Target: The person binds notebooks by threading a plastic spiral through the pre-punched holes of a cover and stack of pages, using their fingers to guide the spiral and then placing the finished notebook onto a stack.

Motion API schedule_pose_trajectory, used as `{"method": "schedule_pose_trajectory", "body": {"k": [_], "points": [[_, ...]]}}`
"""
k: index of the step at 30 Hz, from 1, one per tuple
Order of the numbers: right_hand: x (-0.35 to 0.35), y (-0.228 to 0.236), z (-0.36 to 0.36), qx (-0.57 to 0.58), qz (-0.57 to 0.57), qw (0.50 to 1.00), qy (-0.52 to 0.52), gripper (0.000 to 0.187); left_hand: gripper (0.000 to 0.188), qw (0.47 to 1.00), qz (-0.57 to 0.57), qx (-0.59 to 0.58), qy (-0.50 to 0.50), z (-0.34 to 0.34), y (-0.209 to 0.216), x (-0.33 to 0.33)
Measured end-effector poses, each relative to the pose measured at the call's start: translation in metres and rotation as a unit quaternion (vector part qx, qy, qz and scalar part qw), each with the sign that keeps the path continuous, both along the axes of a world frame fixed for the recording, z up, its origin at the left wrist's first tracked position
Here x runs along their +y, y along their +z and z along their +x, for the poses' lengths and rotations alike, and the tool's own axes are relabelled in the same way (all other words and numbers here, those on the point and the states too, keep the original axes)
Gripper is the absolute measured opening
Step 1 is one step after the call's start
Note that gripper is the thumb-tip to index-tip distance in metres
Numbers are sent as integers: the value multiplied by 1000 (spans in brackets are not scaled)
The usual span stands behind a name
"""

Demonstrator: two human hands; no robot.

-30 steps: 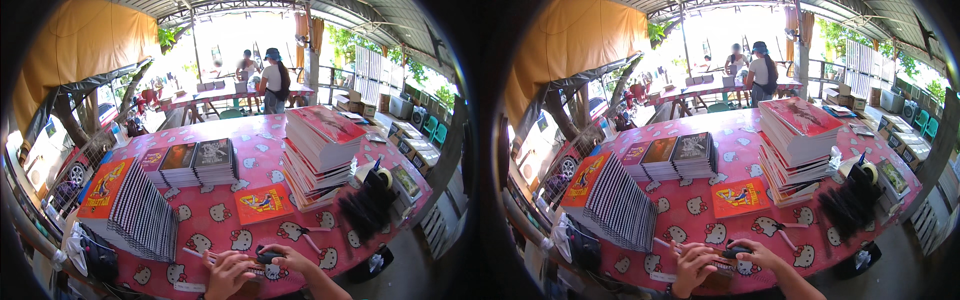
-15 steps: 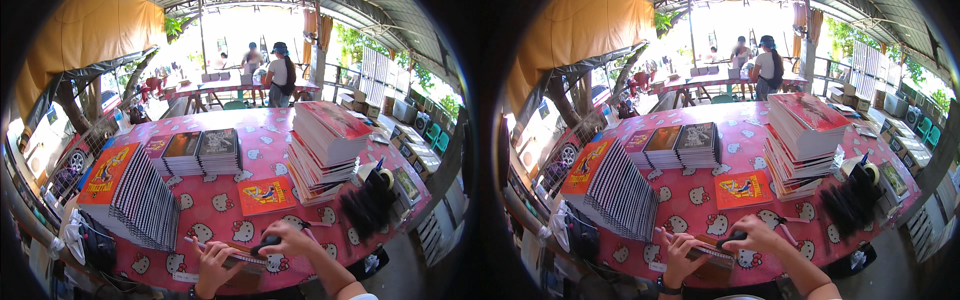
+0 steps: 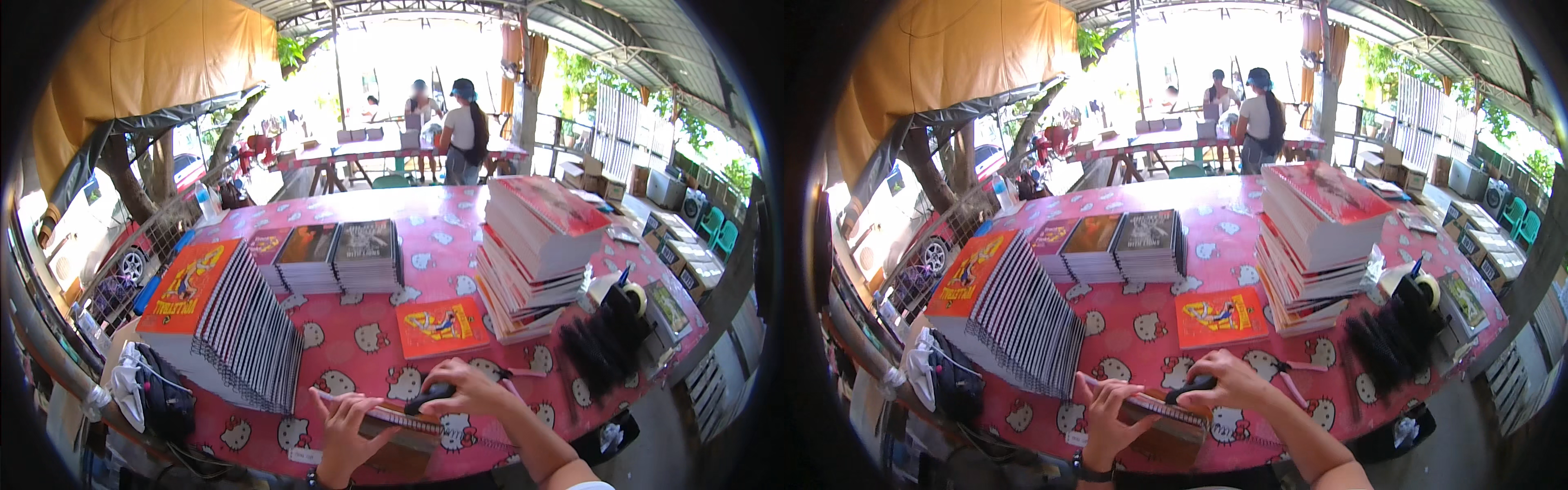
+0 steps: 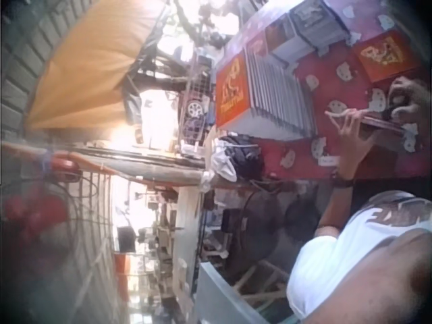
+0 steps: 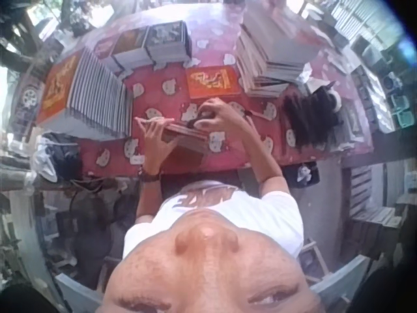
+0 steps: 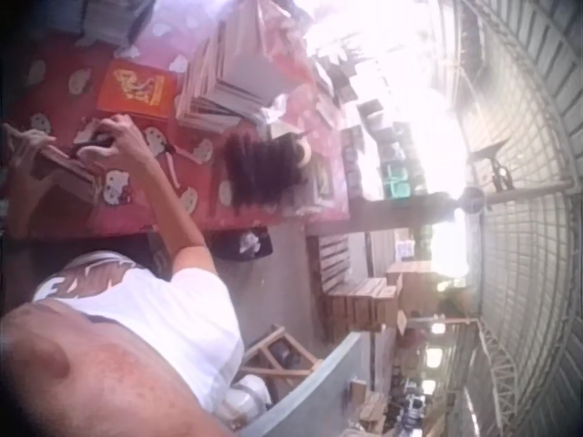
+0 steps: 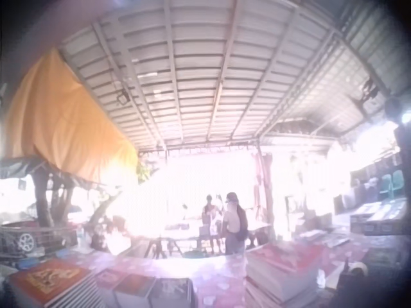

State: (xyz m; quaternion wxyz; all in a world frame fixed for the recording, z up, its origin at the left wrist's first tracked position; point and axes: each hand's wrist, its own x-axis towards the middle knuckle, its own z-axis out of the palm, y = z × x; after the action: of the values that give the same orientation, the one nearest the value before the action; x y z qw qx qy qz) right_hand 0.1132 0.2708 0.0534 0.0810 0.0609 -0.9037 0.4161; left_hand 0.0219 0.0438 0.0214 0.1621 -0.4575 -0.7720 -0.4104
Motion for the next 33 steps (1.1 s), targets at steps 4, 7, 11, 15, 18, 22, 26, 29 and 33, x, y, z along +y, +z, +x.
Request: {"method": "schedule_pose_trajectory", "body": {"k": [4, 7, 11, 15, 18, 22, 26, 29, 33], "points": [[-17, -2, -2, 30, -91, 988, 117, 46, 52, 1000, 16, -11, 9, -8, 3, -4], [1, -3, -13, 0, 36, 999, -11, 51, 53, 999, 26, -18, 5, -7, 5, -4], [-16, -2, -9, -20, -269, 950, 160, 51, 53, 999, 17, -38, 3, -9, 3, -2], [-15, 2, -17, -24, -131, 991, 23, 49, 56, 998, 26, -49, 18, -10, 13, -5], [-19, -11, -28, 21, -39, 998, 53, 48, 64, 999, 34, -27, 1, -11, 11, -5], [-15, -6, -28, -18, -179, 982, 55, 46, 72, 997, 23, -67, -22, -12, 5, -2], [-24, -7, -36, -43, -132, 990, 18, 52, 83, 998, 66, 1, 13, -16, 1, -13], [-30, 6, -36, 46, -210, 973, 80, 55, 87, 977, 188, -6, 100, -23, -12, -19], [-41, 9, -38, -34, -128, 990, 46, 71, 88, 885, 331, -326, -28, -30, -46, -11]]}}
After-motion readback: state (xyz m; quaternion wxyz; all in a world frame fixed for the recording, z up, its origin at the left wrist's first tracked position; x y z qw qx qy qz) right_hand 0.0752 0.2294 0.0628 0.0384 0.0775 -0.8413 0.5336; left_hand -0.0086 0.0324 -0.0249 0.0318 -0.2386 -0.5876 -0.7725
